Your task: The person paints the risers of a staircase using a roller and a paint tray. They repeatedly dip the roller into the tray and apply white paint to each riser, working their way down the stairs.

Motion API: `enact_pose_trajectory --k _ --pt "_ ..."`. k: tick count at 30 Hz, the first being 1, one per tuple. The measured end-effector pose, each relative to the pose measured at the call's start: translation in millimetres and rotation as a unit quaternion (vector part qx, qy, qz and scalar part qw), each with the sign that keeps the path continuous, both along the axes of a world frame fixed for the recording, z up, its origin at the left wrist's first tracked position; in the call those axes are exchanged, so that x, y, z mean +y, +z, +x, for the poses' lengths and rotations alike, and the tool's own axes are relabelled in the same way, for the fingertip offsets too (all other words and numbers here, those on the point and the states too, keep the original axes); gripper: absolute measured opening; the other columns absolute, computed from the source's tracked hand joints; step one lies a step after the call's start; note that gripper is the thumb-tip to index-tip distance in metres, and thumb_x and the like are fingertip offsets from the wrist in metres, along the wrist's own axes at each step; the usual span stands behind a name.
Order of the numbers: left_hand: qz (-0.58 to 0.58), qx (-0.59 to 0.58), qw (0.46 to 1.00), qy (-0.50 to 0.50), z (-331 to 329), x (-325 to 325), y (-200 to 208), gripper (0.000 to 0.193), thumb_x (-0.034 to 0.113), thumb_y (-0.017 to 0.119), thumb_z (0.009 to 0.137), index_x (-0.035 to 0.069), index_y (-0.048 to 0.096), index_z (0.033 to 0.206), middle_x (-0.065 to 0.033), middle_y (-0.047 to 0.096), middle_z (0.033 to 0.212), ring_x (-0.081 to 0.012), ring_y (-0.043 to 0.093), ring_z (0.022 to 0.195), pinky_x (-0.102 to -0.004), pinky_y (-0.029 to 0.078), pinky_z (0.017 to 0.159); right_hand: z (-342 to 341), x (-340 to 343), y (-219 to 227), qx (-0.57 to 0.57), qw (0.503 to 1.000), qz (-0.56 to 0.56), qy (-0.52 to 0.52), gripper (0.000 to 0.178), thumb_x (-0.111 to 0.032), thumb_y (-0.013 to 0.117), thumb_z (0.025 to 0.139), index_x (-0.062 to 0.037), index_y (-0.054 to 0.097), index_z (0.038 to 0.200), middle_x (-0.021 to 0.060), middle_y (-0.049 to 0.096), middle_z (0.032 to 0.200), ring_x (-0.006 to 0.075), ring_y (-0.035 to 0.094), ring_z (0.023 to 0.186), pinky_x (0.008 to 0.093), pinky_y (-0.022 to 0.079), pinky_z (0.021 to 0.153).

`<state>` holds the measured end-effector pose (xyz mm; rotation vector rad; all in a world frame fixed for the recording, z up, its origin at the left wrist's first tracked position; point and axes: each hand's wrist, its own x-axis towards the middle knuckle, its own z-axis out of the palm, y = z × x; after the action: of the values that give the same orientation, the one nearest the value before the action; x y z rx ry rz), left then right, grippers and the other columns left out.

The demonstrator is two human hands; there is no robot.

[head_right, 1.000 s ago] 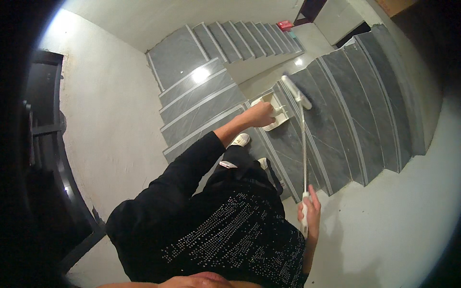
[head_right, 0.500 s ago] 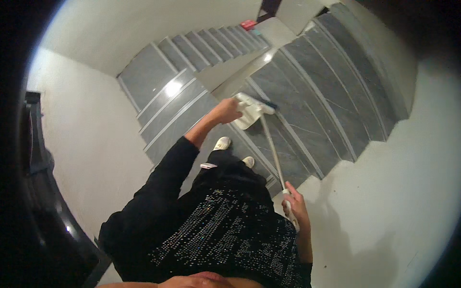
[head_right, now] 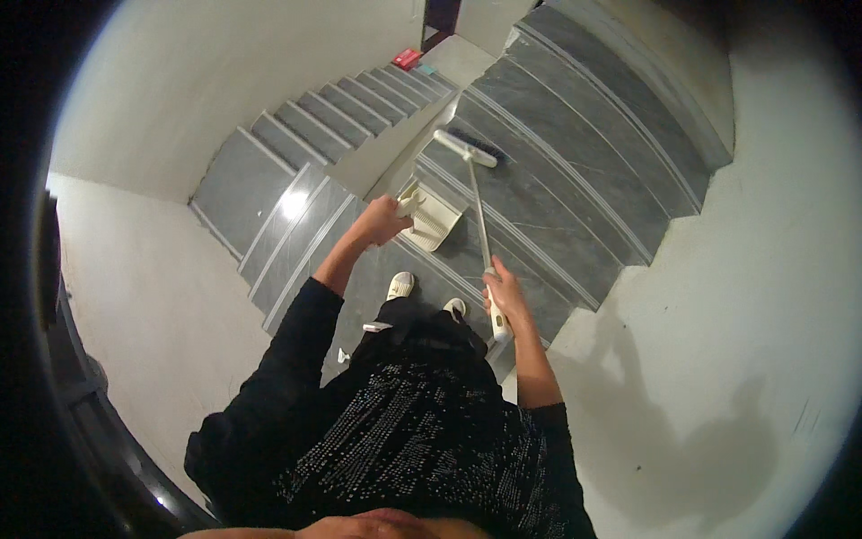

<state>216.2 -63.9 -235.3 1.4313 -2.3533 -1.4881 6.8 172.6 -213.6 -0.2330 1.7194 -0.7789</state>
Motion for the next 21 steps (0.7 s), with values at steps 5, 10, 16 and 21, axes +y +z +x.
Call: enact_pose_trajectory --k 5,10,16,21 --pt "-0.039 0.018 0.999 -0.018 11.0 -1.3 -12.1 0.037 0.026 0.069 0.078 -0.01 0.064 0.086 -0.0235 0.065 0.068 -0.0342 0.067 0.057 -0.0441 0.053 0.052 6.0 50.3 13.0 -0.003 0.998 0.018 0.057 0.065 -0.014 0.051 0.095 -0.0181 0.025 0.153 0.0015 0.048 0.065 0.0099 0.043 0.045 0.0264 0.037 0.039" --pt "0.013 0.027 1.0 -0.007 10.6 2.7 17.3 0.041 0.03 0.068 0.078 -0.011 0.062 0.078 -0.02 0.062 0.061 -0.0287 0.064 0.05 -0.0415 0.051 0.048 0.0 108.4 92.9 -0.07 0.998 0.008 -0.003 0.06 -0.015 0.056 0.093 -0.0127 0.034 0.149 -0.0003 0.048 0.064 0.0086 0.044 0.045 0.0246 0.036 0.04" --pt "0.155 0.064 0.986 -0.005 4.7 -1.6 22.8 0.034 0.024 0.07 0.079 -0.003 0.056 0.063 -0.0073 0.052 0.048 -0.0189 0.054 0.041 -0.0344 0.042 0.039 12.7 133.7 87.8 0.008 0.997 -0.072 -0.009 0.058 -0.017 0.056 0.094 -0.012 0.036 0.149 0.0011 0.051 0.065 0.0086 0.046 0.045 0.0246 0.038 0.04" --pt "0.18 0.093 0.979 -0.003 4.4 0.6 9.6 0.034 0.023 0.069 0.08 -0.001 0.054 0.06 -0.0037 0.046 0.046 -0.015 0.048 0.037 -0.0331 0.037 0.036 25.0 87.0 23.3 -0.043 0.986 -0.048 -0.152 0.06 -0.02 0.052 0.098 -0.013 0.027 0.152 0.0001 0.048 0.066 0.0078 0.043 0.048 0.0249 0.038 0.041"
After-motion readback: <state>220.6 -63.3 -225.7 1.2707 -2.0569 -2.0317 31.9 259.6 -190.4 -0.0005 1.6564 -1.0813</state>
